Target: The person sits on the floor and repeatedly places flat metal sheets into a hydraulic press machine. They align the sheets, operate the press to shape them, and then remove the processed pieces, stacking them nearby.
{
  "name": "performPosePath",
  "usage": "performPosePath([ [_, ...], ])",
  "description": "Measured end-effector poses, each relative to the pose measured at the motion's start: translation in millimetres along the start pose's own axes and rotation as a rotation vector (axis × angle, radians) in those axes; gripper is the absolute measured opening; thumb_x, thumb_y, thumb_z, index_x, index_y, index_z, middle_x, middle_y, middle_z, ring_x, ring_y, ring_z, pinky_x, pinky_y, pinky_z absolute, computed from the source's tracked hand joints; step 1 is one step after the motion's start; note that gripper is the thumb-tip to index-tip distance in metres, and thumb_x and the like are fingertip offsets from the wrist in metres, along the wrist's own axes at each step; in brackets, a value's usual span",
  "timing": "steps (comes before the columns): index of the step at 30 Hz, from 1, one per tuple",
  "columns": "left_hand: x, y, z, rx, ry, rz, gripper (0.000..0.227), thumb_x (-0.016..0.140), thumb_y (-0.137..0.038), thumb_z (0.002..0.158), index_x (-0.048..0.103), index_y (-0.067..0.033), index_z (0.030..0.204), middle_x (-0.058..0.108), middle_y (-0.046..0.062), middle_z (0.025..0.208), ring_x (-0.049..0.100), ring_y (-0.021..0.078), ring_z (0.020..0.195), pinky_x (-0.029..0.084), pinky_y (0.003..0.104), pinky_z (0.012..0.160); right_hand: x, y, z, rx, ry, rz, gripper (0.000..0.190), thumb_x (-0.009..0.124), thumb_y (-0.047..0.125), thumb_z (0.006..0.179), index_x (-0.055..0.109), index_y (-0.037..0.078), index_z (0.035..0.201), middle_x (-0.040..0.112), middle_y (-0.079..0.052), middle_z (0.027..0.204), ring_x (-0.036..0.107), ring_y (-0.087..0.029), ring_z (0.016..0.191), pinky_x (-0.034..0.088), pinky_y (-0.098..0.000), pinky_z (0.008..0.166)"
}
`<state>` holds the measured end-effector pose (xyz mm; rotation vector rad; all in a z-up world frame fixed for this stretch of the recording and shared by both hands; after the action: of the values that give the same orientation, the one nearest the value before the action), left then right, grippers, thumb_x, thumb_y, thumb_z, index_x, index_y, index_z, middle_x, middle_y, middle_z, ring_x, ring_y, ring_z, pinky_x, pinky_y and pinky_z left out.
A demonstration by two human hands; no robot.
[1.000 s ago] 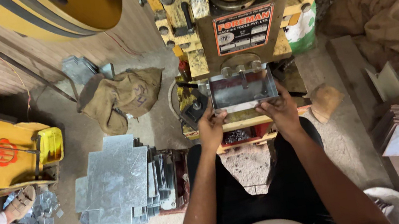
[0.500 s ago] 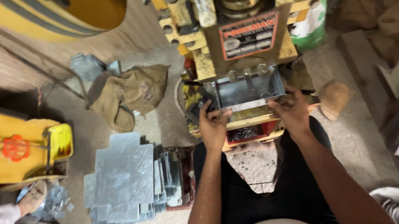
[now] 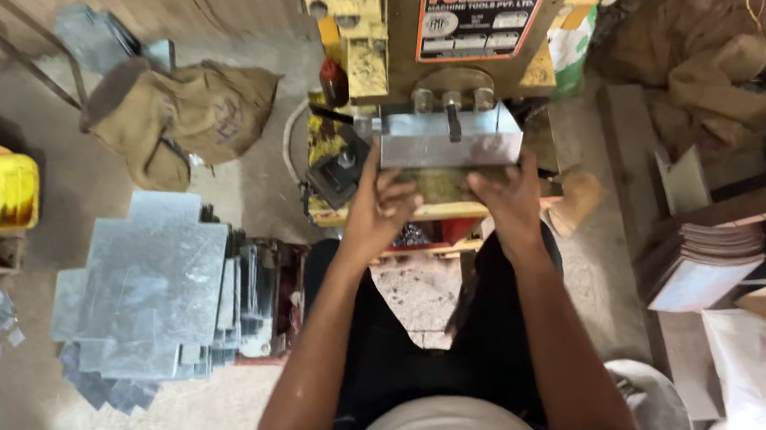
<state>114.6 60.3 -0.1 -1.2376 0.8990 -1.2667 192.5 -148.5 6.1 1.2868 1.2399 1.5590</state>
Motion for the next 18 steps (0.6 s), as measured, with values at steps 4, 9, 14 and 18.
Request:
performPosePath([
  [4, -5.1, 14.2, -35.8, -0.111, -0.08, -0.095, 0.095, 0.07, -0.007, 0.097, 0.004, -0.0162, 0.164, 0.056, 0.033, 0.144, 0.066, 0.0302, 0.121, 0.062, 0.038, 0.095, 4.6, -7.0, -27.1, 0.084, 0.057, 0.176, 0.043, 0.059, 0.017, 0.103, 0.033, 0.008, 0.137, 0.057, -0.019, 0.128, 0.068, -0.028, 0.104, 0.066, -0.0434, 0.078],
  [9, -10.7, 62.3, -96.0, -0.41, -0.164, -0.246, 0.056, 0.049, -0.043, 0.101, 0.026, -0.019, 0.146, 0.06, 0.017, 0.129, 0.072, 0.0302, 0.105, 0.064, 0.037, 0.081, -29.6, -61.3, -58.1, 0.334, -0.191, 0.135, 0.037, 0.05, 0.023, 0.103, 0.032, 0.011, 0.133, 0.057, -0.017, 0.116, 0.068, -0.03, 0.083, 0.063, -0.0454, 0.067],
  [14, -43.7, 69.8, -112.3, -0.379, -0.219, -0.198, 0.043, 0.05, -0.042, 0.111, 0.052, -0.001, 0.123, 0.064, 0.014, 0.113, 0.071, 0.0233, 0.09, 0.064, 0.037, 0.076, -15.7, -44.3, -83.8, 0.165, -0.061, 0.144, 0.048, 0.049, 0.011, 0.095, 0.03, 0.012, 0.14, 0.058, -0.019, 0.119, 0.07, -0.025, 0.089, 0.063, -0.0397, 0.071],
  [18, -64.3, 1.8, -108.1, -0.203, -0.297, 0.312, 0.033, 0.062, -0.032, 0.106, 0.068, -0.0008, 0.114, 0.074, 0.009, 0.091, 0.065, 0.0154, 0.078, 0.053, 0.031, 0.069, 3.4, -23.2, -90.2, 0.048, 0.022, 0.131, 0.057, 0.054, 0.007, 0.093, 0.031, 0.01, 0.145, 0.055, -0.016, 0.118, 0.066, -0.022, 0.086, 0.059, -0.0316, 0.071],
])
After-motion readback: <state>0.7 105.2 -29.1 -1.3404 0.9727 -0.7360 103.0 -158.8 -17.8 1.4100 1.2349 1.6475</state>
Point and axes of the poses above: each hand's wrist, its own z-axis towards the middle knuckle, its own x-axis out of the palm, y = z × x, the point moved 9 cm from there along z, towards the middle knuckle
